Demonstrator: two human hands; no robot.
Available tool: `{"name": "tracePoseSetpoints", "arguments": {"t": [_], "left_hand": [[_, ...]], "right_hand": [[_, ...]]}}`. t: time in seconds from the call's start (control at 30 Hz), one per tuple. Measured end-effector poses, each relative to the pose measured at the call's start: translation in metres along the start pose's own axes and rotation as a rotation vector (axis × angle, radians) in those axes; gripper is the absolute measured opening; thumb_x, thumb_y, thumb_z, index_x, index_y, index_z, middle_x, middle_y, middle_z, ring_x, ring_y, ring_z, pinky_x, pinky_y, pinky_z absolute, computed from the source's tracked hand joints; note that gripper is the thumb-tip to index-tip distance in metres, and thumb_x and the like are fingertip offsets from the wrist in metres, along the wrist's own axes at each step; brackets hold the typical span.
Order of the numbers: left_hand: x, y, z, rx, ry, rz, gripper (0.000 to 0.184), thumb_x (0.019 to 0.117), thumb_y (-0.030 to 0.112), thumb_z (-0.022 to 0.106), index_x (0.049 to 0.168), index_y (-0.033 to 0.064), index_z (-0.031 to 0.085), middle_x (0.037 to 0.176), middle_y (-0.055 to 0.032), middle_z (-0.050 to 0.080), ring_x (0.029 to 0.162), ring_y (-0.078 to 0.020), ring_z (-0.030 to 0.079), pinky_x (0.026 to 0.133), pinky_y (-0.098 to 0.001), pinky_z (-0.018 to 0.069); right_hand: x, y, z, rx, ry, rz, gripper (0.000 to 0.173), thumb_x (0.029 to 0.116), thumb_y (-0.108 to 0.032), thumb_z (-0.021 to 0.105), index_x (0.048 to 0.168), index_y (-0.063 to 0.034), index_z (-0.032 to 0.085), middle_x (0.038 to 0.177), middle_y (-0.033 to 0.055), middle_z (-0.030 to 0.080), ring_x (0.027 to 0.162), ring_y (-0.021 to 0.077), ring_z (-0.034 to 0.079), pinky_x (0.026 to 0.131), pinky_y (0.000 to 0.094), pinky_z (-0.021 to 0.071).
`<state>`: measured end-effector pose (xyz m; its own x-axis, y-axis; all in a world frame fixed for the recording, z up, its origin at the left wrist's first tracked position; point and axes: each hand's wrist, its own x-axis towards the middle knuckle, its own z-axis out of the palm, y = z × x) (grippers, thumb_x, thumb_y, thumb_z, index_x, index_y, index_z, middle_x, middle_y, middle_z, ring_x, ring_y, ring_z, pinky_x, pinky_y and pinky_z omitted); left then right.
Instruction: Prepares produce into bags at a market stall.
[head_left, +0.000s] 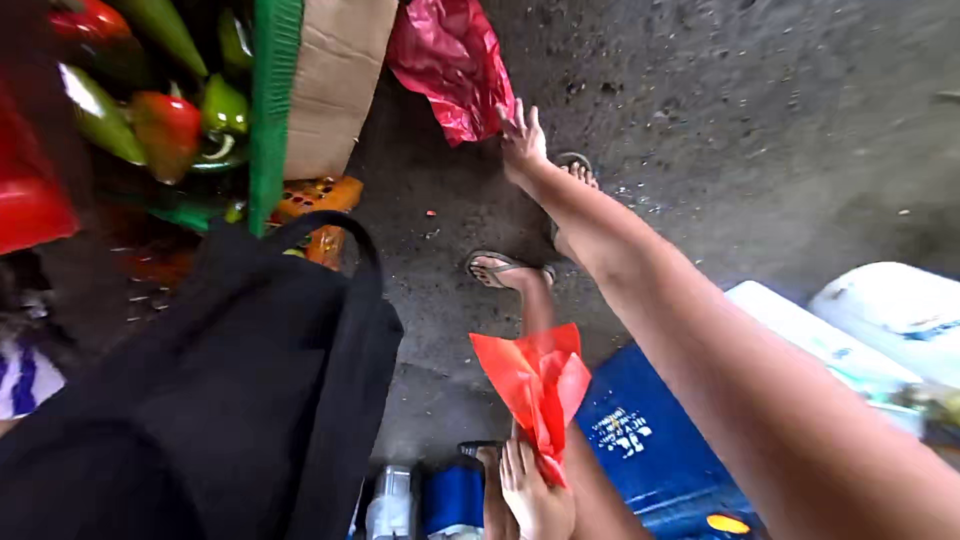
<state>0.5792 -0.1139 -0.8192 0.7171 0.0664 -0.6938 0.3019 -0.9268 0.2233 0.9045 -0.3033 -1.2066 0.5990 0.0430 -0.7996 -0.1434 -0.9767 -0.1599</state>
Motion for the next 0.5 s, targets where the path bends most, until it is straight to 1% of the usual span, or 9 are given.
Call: {"name": "tracePoseSetpoints", "arguments": {"t": [0.07,0.17,0.2,0.3,0.37,0.4,0.43,0.47,0.5], "left_hand": [[-0.002,-0.006,0.004,0.004,0.024,0.026,0.049,0.0739,0.033,0.066,0.098,-0.0093,0.071,0.103,-0.0245,0.070,0.097,-0.0377,0.070,0.087,-0.0498,0.0567],[-0.007,-0.002,0.005,-0.012,-0.018,0.029,0.048,0.0755,0.032,0.066,0.103,-0.0064,0.073,0.107,-0.0219,0.071,0.100,-0.0363,0.070,0.088,-0.0510,0.0564],[-0.006,0.002,0.005,-0.021,-0.045,0.027,0.049,0.0753,0.030,0.068,0.107,-0.0060,0.074,0.112,-0.0225,0.071,0.104,-0.0374,0.070,0.090,-0.0529,0.0560],[-0.002,0.019,0.002,-0.076,-0.174,-0.024,0.051,0.0782,0.024,0.074,0.121,-0.0028,0.071,0.129,-0.0234,0.067,0.119,-0.0400,0.065,0.101,-0.0579,0.0506],[-0.006,0.030,-0.002,-0.101,-0.276,-0.091,0.057,0.0800,0.023,0.074,0.132,0.0006,0.066,0.139,-0.0207,0.061,0.128,-0.0370,0.059,0.107,-0.0566,0.0468],[-0.006,0.034,-0.002,-0.116,-0.281,-0.102,0.058,0.0828,0.024,0.073,0.136,0.0009,0.063,0.142,-0.0204,0.059,0.130,-0.0361,0.058,0.107,-0.0555,0.0470],[-0.008,0.037,-0.004,-0.128,-0.277,-0.112,0.060,0.0863,0.026,0.070,0.140,0.0015,0.059,0.145,-0.0198,0.056,0.130,-0.0347,0.058,0.106,-0.0537,0.0483],[-0.010,0.039,-0.007,-0.148,-0.261,-0.122,0.062,0.0888,0.026,0.070,0.144,0.0018,0.055,0.147,-0.0205,0.054,0.128,-0.0344,0.059,0.104,-0.0524,0.0505],[-0.013,0.040,-0.013,-0.166,-0.246,-0.149,0.063,0.0907,0.027,0.070,0.146,0.0028,0.052,0.148,-0.0214,0.052,0.126,-0.0346,0.061,0.101,-0.0515,0.0528]], "right_hand": [[0.014,0.004,-0.005,-0.002,0.024,-0.052,0.059,0.0940,0.012,0.051,0.152,0.0068,0.041,0.169,0.0236,0.018,0.159,0.0418,0.007,0.128,0.0599,0.0032],[-0.003,0.007,-0.021,0.071,0.149,-0.255,0.036,0.0928,0.006,0.059,0.128,0.0032,0.066,0.147,0.0178,0.056,0.148,0.0380,0.037,0.126,0.0630,0.0089],[-0.021,0.005,-0.033,0.126,0.220,-0.294,0.031,0.0930,0.005,0.060,0.122,0.0033,0.069,0.139,0.0186,0.061,0.143,0.0383,0.043,0.126,0.0639,0.0097],[-0.114,-0.004,-0.074,0.352,0.443,-0.275,0.025,0.1011,-0.003,0.055,0.122,0.0074,0.064,0.128,0.0270,0.063,0.133,0.0432,0.053,0.122,0.0611,0.0253],[-0.195,-0.008,-0.097,0.536,0.382,-0.123,0.042,0.1037,-0.014,0.056,0.143,0.0014,0.051,0.145,0.0272,0.053,0.139,0.0411,0.050,0.118,0.0557,0.0378],[-0.230,-0.005,-0.104,0.601,0.372,-0.075,0.045,0.1025,-0.017,0.060,0.145,-0.0028,0.051,0.149,0.0262,0.050,0.137,0.0412,0.052,0.113,0.0574,0.0443],[-0.263,0.001,-0.108,0.659,0.392,-0.063,0.036,0.1002,-0.019,0.064,0.133,-0.0028,0.062,0.144,0.0272,0.052,0.130,0.0436,0.056,0.106,0.0619,0.0483],[-0.295,0.007,-0.116,0.712,0.382,-0.058,0.029,0.0986,-0.023,0.067,0.118,-0.0022,0.071,0.138,0.0269,0.057,0.126,0.0430,0.058,0.105,0.0622,0.0479],[-0.326,0.012,-0.131,0.769,0.323,-0.043,0.032,0.0985,-0.029,0.066,0.114,-0.0021,0.074,0.136,0.0251,0.058,0.127,0.0387,0.057,0.109,0.0572,0.0462]]}}
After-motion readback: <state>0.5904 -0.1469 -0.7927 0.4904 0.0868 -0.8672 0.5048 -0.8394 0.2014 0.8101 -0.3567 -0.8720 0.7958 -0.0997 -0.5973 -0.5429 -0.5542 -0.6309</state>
